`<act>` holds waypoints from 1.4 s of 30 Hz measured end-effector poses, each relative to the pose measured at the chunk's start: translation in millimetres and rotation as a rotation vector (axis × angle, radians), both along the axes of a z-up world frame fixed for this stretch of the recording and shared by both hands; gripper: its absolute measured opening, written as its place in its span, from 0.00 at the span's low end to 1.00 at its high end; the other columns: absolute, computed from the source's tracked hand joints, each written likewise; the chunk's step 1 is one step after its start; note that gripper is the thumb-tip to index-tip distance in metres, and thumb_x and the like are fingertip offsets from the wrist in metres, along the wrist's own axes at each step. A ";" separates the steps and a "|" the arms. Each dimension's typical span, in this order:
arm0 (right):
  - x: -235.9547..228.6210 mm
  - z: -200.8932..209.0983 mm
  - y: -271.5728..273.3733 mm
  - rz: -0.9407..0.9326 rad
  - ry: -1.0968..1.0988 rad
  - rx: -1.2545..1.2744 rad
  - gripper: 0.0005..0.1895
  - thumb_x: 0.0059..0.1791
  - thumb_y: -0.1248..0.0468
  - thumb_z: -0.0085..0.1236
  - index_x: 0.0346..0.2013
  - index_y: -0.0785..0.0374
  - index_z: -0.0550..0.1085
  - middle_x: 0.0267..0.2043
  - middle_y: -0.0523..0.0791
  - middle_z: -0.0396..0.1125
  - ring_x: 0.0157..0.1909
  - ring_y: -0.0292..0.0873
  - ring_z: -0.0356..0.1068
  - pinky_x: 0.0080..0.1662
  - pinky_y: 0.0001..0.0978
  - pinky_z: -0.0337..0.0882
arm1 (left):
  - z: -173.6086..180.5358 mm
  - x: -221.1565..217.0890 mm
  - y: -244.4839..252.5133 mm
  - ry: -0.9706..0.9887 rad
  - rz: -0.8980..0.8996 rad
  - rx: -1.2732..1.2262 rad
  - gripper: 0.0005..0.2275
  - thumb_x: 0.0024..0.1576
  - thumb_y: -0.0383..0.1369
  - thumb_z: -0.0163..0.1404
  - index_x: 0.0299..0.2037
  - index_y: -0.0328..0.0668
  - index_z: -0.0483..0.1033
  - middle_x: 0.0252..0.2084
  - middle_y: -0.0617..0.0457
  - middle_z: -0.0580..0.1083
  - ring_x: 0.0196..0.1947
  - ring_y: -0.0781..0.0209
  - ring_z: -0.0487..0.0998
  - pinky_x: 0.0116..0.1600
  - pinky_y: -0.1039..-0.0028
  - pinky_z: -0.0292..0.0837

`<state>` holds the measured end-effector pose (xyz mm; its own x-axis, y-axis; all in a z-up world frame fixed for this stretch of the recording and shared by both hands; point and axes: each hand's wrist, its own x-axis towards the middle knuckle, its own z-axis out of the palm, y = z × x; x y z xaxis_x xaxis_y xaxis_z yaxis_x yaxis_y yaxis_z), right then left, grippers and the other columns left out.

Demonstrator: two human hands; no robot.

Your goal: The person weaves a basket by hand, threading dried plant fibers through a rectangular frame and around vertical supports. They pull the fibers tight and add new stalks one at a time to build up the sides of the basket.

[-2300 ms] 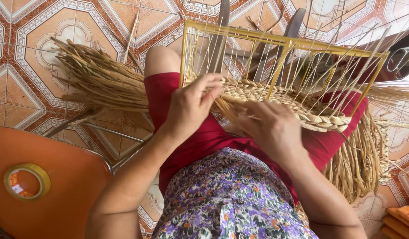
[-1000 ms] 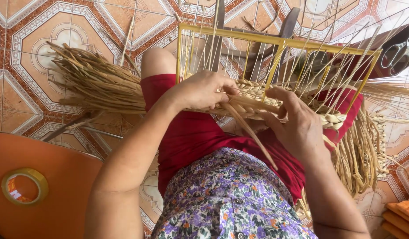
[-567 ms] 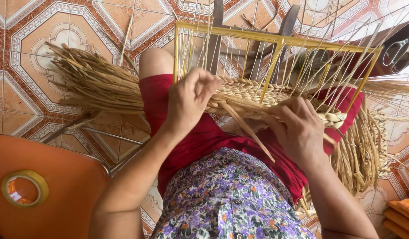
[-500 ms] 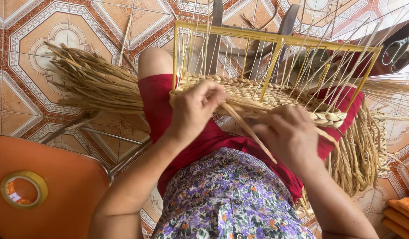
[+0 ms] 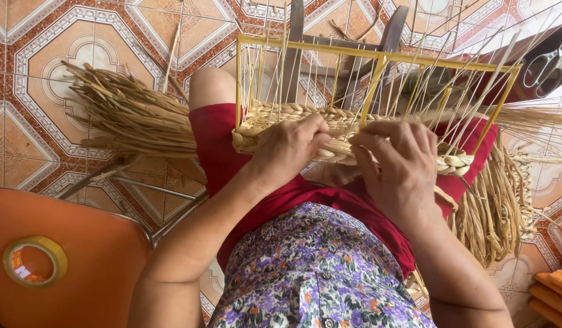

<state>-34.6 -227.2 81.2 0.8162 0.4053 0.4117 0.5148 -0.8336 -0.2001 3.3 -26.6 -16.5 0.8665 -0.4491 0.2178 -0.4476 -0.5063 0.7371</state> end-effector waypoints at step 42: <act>-18.6 -20.3 -28.3 0.062 0.216 -0.117 0.11 0.45 0.54 0.63 0.34 0.58 0.79 0.33 0.43 0.71 0.34 0.43 0.71 0.37 0.39 0.70 | -10.5 -2.4 -19.1 -0.037 0.109 -0.183 0.05 0.66 0.33 0.52 0.45 0.41 0.72 0.36 0.57 0.81 0.32 0.71 0.83 0.35 0.79 0.80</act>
<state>-53.3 -255.5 60.9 0.8521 0.4921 0.1783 0.5218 -0.8255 -0.2151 0.9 -45.7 -27.0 0.8979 -0.3029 0.3193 -0.4256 -0.4128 0.8053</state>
